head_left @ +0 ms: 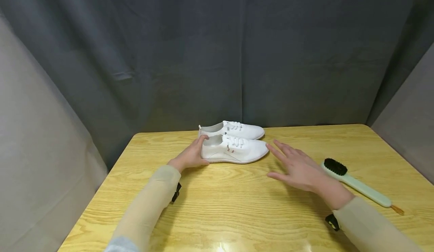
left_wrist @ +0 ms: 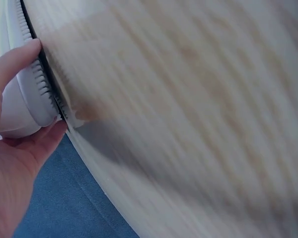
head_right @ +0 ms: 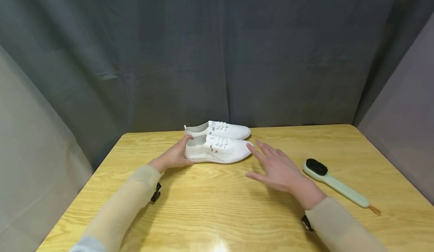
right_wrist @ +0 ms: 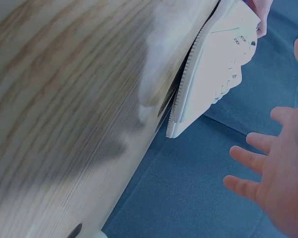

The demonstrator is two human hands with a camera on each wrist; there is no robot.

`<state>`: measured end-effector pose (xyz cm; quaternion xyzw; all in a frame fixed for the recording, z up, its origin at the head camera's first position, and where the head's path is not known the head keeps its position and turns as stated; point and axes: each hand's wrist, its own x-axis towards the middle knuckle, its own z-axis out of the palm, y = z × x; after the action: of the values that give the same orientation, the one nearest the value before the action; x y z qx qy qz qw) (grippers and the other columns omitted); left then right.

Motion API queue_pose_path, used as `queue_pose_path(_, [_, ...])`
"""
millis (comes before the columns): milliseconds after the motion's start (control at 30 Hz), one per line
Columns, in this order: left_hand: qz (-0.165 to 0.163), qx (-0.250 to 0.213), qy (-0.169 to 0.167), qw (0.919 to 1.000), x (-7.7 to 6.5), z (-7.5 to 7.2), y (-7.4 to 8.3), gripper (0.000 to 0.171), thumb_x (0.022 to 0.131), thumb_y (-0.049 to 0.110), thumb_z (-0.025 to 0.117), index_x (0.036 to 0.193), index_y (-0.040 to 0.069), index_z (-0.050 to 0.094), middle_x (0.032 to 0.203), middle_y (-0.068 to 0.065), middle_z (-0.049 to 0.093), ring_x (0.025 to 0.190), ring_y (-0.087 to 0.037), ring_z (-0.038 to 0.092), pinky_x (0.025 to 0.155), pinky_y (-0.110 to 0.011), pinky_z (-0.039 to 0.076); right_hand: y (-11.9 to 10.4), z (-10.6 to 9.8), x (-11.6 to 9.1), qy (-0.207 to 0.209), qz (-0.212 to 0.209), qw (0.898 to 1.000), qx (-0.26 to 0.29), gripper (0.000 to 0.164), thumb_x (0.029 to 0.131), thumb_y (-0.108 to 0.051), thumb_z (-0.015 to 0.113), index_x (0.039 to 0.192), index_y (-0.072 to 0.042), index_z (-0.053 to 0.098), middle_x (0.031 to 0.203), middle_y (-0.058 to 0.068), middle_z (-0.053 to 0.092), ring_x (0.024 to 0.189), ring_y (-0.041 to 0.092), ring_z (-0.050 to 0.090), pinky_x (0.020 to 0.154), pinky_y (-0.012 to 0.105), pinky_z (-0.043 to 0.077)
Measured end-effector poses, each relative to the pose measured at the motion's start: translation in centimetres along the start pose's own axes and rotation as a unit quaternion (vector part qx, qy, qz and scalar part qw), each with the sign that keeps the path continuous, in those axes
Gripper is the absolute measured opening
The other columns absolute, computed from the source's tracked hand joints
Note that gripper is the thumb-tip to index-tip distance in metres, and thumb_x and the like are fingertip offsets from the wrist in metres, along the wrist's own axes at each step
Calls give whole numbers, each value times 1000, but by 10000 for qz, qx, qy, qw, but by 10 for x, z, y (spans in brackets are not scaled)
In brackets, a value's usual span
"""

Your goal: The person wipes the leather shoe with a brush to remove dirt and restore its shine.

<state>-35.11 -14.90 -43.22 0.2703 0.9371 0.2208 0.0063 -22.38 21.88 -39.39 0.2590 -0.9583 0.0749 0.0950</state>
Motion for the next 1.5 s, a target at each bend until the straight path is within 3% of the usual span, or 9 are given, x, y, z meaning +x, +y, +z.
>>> queue_pose_path(267, [205, 60, 100, 9997, -1, -4, 0, 83, 70, 29, 89, 129, 19, 33, 116, -12, 54, 96, -24, 55, 87, -38, 46, 1, 5, 5, 182, -102, 9998, -27, 88, 90, -61, 55, 155, -14, 21, 156, 18, 24, 136, 39, 33, 102, 60, 32])
queue_pose_path(433, [198, -203, 244, 9993, -3, -4, 4, 80, 67, 27, 91, 124, 17, 35, 103, -11, 58, 88, -23, 57, 80, -38, 48, 3, 4, 5, 252, -154, 9995, -65, 88, 89, -58, 60, 155, -13, 22, 153, 18, 29, 133, 39, 37, 101, 59, 34])
queue_pose_path(733, [53, -510, 385, 9979, -11, -5, 5, 80, 66, 27, 92, 122, 16, 36, 102, -10, 57, 89, -22, 55, 81, -36, 46, 5, -3, 0, 169, -7, 9998, 39, 84, 91, -57, 58, 156, -17, 20, 154, 17, 29, 133, 40, 37, 100, 61, 34])
queue_pose_path(1000, [78, -599, 488, 9970, -20, -5, 8, 79, 66, 28, 92, 120, 18, 34, 93, -8, 56, 84, -21, 55, 76, -36, 46, 4, -20, -14, 22, 177, 9994, 286, 82, 93, -65, 47, 155, -18, 23, 154, 14, 30, 133, 39, 38, 101, 59, 34])
queue_pose_path(1300, [510, -721, 763, 9932, -30, -8, 20, 80, 64, 26, 93, 119, 15, 36, 90, -7, 56, 80, -20, 55, 70, -34, 47, 13, -32, -39, 306, 138, 9990, 289, 78, 92, -55, 58, 153, -16, 29, 149, 13, 37, 128, 38, 44, 96, 60, 38])
queue_pose_path(1500, [795, -842, 731, 9906, -42, -9, 34, 77, 64, 24, 93, 115, 16, 36, 90, -6, 57, 78, -17, 55, 69, -32, 47, 16, -36, -52, 491, 46, 9986, 207, 78, 91, -51, 62, 152, -15, 31, 148, 16, 38, 127, 40, 44, 94, 60, 39])
